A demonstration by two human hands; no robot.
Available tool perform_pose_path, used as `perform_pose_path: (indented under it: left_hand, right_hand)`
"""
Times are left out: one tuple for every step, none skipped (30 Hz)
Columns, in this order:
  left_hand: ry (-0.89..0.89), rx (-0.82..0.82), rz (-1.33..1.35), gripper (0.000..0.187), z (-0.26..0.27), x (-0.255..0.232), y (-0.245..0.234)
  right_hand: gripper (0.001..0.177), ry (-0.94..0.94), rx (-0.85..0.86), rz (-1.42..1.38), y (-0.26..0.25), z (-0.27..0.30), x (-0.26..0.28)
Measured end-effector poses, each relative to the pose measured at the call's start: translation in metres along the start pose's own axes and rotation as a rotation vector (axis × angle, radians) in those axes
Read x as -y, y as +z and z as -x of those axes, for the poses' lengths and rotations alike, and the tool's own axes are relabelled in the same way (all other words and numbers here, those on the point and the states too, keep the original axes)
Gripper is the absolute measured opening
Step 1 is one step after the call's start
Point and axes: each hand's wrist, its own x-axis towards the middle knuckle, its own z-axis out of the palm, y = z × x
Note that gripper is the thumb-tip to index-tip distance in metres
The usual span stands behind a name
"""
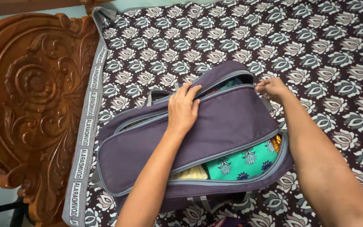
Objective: The person packs various folded clothes into a purple travel bag placed on a bed. They place a white striped shirt, a checkered shirt, a red patterned cloth, a black cloth, a yellow cloth, and a green shirt into the bag one by one. Finally, the person zips the bag closed.
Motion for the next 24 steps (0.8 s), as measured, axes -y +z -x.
perform_pose_path:
  left_hand:
    - [-0.001, 0.002, -0.002, 0.045, 0.000, 0.000, -0.001]
    - [0.000, 0.003, 0.001, 0.046, 0.000, 0.000, -0.001]
    - [0.000, 0.005, 0.004, 0.046, 0.000, 0.000, -0.002]
    - [0.000, 0.004, 0.007, 0.046, -0.001, 0.000, -0.002]
    - [0.000, 0.010, 0.021, 0.045, -0.002, 0.001, -0.003]
    - [-0.003, 0.016, 0.036, 0.045, -0.001, 0.002, -0.003]
    - [-0.006, 0.022, 0.051, 0.045, 0.000, 0.004, -0.003]
    - [0.005, 0.009, 0.065, 0.045, 0.000, 0.005, -0.003]
    - [0.015, -0.003, 0.079, 0.045, 0.000, 0.006, -0.003]
    - [0.025, -0.016, 0.091, 0.045, 0.000, 0.007, -0.004]
    - [0.038, -0.019, 0.099, 0.045, 0.000, 0.008, -0.006]
    - [0.052, -0.022, 0.106, 0.045, 0.000, 0.008, -0.010]
    - [0.065, -0.025, 0.112, 0.046, 0.001, 0.007, -0.014]
    - [0.060, -0.043, 0.104, 0.046, 0.001, 0.006, -0.018]
    - [0.056, -0.061, 0.095, 0.046, 0.001, 0.005, -0.024]
    - [0.047, -0.077, 0.086, 0.046, 0.002, 0.004, -0.030]
    - [0.021, -0.091, 0.092, 0.047, 0.004, 0.002, -0.036]
    - [-0.005, -0.106, 0.094, 0.048, 0.005, 0.000, -0.042]
    - [-0.031, -0.121, 0.097, 0.048, 0.006, 0.000, -0.049]
    - [-0.069, -0.135, 0.083, 0.045, 0.008, 0.000, -0.056]
    - [-0.107, -0.148, 0.069, 0.042, 0.009, 0.001, -0.063]
    - [-0.146, -0.163, 0.056, 0.040, 0.010, 0.004, -0.069]
    - [-0.178, -0.206, 0.009, 0.033, 0.013, 0.009, -0.075]
    - [-0.210, -0.247, -0.041, 0.027, 0.016, 0.015, -0.082]
  right_hand:
    - [0.015, -0.026, -0.036, 0.040, 0.001, -0.001, 0.002]
    - [0.012, -0.054, -0.047, 0.110, -0.001, -0.002, 0.006]
    - [0.013, -0.081, -0.058, 0.181, -0.002, 0.000, 0.013]
    - [0.018, -0.110, -0.067, 0.254, -0.002, 0.003, 0.022]
    - [0.015, -0.108, -0.072, 0.254, -0.004, 0.008, 0.035]
    - [0.012, -0.103, -0.075, 0.257, -0.007, 0.015, 0.048]
    - [0.009, -0.099, -0.077, 0.259, -0.008, 0.024, 0.063]
    - [0.010, -0.134, -0.080, 0.272, -0.003, 0.038, 0.081]
    - [0.011, -0.169, -0.084, 0.285, 0.005, 0.057, 0.101]
    - [0.013, -0.205, -0.085, 0.297, 0.015, 0.076, 0.123]
    - [0.016, -0.216, -0.094, 0.369, 0.024, 0.095, 0.144]
    - [0.019, -0.228, -0.101, 0.442, 0.035, 0.114, 0.164]
    - [0.022, -0.241, -0.109, 0.514, 0.049, 0.131, 0.182]
    - [0.024, -0.291, -0.087, 0.565, 0.063, 0.146, 0.199]
    - [0.027, -0.341, -0.064, 0.615, 0.077, 0.160, 0.214]
    - [0.030, -0.389, -0.036, 0.666, 0.096, 0.171, 0.226]
    - [0.029, -0.419, -0.006, 0.661, 0.116, 0.181, 0.237]
    - [0.029, -0.452, 0.026, 0.656, 0.137, 0.190, 0.248]
    - [0.029, -0.460, 0.035, 0.668, 0.158, 0.200, 0.256]
    - [0.028, -0.467, 0.046, 0.680, 0.180, 0.211, 0.260]
    - [0.030, -0.526, 0.055, 0.715, 0.203, 0.220, 0.265]
    - [0.031, -0.586, 0.065, 0.752, 0.224, 0.228, 0.270]
    - [0.032, -0.618, 0.049, 0.756, 0.242, 0.235, 0.275]
    - [0.032, -0.651, 0.035, 0.758, 0.257, 0.242, 0.279]
